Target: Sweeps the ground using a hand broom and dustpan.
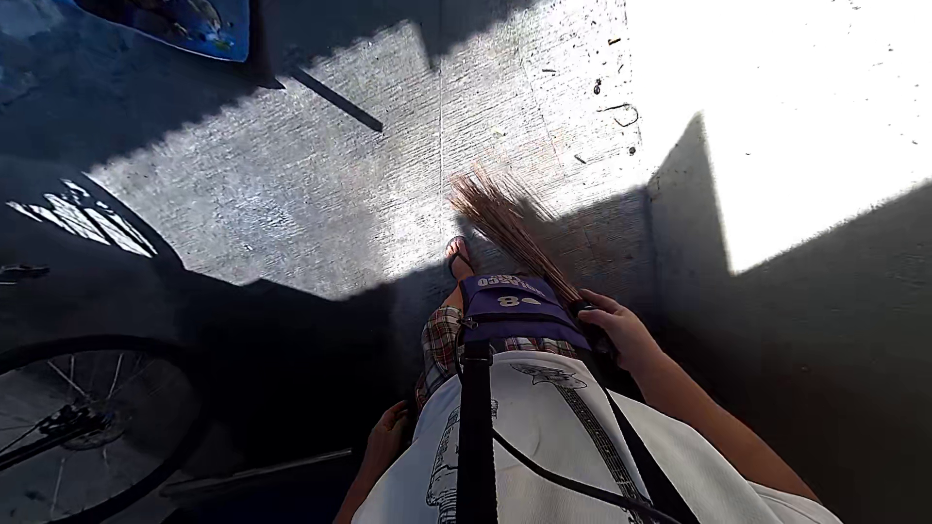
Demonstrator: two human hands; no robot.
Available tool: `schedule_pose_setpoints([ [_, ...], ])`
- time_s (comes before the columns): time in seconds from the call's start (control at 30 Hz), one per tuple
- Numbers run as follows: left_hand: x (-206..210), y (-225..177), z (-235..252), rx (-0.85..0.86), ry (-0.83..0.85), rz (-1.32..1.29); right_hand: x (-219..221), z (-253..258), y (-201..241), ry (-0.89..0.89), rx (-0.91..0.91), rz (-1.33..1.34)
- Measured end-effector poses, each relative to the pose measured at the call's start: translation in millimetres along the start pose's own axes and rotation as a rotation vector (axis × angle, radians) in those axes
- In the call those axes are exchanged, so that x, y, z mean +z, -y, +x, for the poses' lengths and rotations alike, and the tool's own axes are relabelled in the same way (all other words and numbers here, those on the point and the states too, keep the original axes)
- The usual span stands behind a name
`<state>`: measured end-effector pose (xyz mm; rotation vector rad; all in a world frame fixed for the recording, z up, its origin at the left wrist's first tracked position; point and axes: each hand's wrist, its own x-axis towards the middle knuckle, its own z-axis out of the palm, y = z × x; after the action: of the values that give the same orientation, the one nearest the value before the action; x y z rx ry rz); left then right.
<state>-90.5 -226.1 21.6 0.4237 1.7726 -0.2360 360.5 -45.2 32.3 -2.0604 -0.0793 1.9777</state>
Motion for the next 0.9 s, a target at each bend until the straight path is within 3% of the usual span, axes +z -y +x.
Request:
schedule_pose_setpoints([
  [0.13,-16.9,-21.2,-4.8,0.017,0.016,0.003,10.2,44.1,30.1,-0.072,0.175,0.001],
  [0.27,-41.1,-20.9,1.0,-0.013,-0.111,-0.2,-27.3,75.4,84.6,-0.256,-0.116,-0.051],
  [0.33,-49.9,-23.0,1.0,-0.088,-0.14,-0.291,-19.6,68.6,88.2,-0.286,-0.227,-0.091],
  [0.47,-48.4,-8.9,10.5,-0.083,-0.109,-0.291,50.7,36.0,66.8,-0.148,-0.245,-0.016],
  [0.63,-42.1,56.7,47.5,0.055,0.028,-0.065,104.6,50.0,76.2,0.115,0.059,0.026],
  [0.7,-50.8,60.1,44.1,0.046,0.02,-0.089,100.4,67.6,101.8,0.091,0.171,-0.07],
  [0.77,-67.1,44.8,24.5,-0.031,-0.038,-0.206,77.4,84.1,133.7,-0.039,0.165,-0.132],
  [0.9,-79.3,63.0,19.9,-0.141,-0.139,-0.377,16.5,99.1,184.0,-0.281,-0.154,-0.178],
])
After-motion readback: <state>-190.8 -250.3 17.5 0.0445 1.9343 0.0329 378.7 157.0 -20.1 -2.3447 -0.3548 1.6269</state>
